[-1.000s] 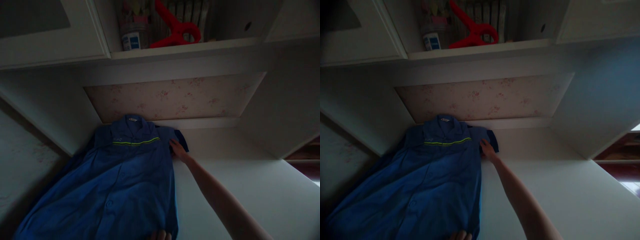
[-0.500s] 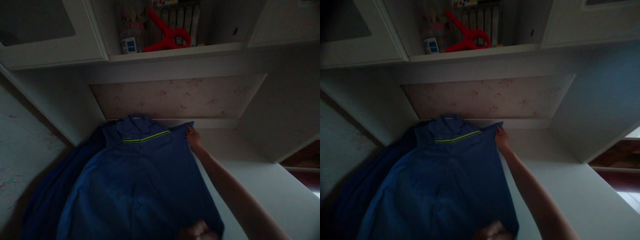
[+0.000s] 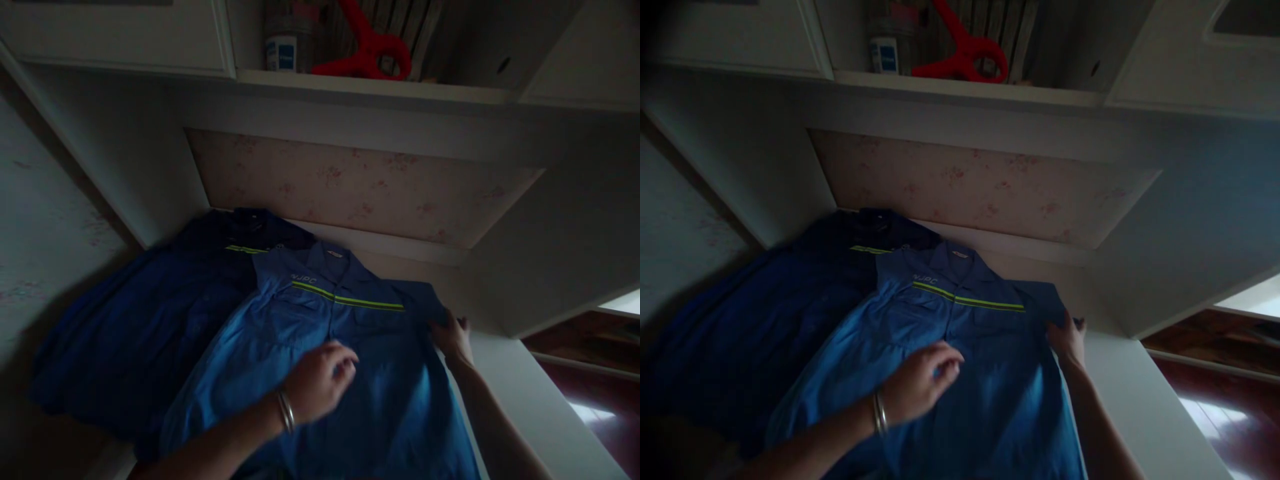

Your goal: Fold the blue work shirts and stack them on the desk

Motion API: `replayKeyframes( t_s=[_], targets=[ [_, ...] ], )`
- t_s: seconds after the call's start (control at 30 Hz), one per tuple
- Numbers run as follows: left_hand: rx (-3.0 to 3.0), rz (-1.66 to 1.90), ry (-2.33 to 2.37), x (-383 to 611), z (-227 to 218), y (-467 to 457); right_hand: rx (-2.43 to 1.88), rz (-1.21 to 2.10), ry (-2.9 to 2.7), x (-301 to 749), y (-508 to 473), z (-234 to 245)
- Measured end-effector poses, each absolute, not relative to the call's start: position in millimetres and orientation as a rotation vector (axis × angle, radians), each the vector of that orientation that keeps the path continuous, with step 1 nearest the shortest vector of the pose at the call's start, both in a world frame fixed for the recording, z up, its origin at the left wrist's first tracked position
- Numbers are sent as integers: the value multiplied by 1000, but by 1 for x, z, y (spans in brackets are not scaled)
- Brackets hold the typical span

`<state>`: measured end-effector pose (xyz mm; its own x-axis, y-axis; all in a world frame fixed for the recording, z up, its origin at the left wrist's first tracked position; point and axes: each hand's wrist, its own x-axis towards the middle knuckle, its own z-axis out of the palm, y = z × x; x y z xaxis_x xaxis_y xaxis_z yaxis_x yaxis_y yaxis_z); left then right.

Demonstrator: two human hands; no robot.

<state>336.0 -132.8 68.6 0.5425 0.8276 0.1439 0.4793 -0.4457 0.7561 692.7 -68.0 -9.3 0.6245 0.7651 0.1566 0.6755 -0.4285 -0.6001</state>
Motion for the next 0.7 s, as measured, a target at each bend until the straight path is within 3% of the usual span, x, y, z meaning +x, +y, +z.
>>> replayKeyframes(
  t_s=[0.17, 0.43, 0.6, 0.7],
  targets=[
    [2075, 777, 1634, 253, 58, -18, -2230, -234, -1414, 621, -82, 1],
    [1484, 911, 1818, 169, 29, 36, -2153, 244, -2046, 529, -76, -27],
    [916, 1072, 1786, 117, 30, 31, -2050, 344, -1904, 533, -72, -36],
    [690, 1082, 1664, 97, 35, 30, -1993, 516, -1503, 563, -66, -34]
  ],
)
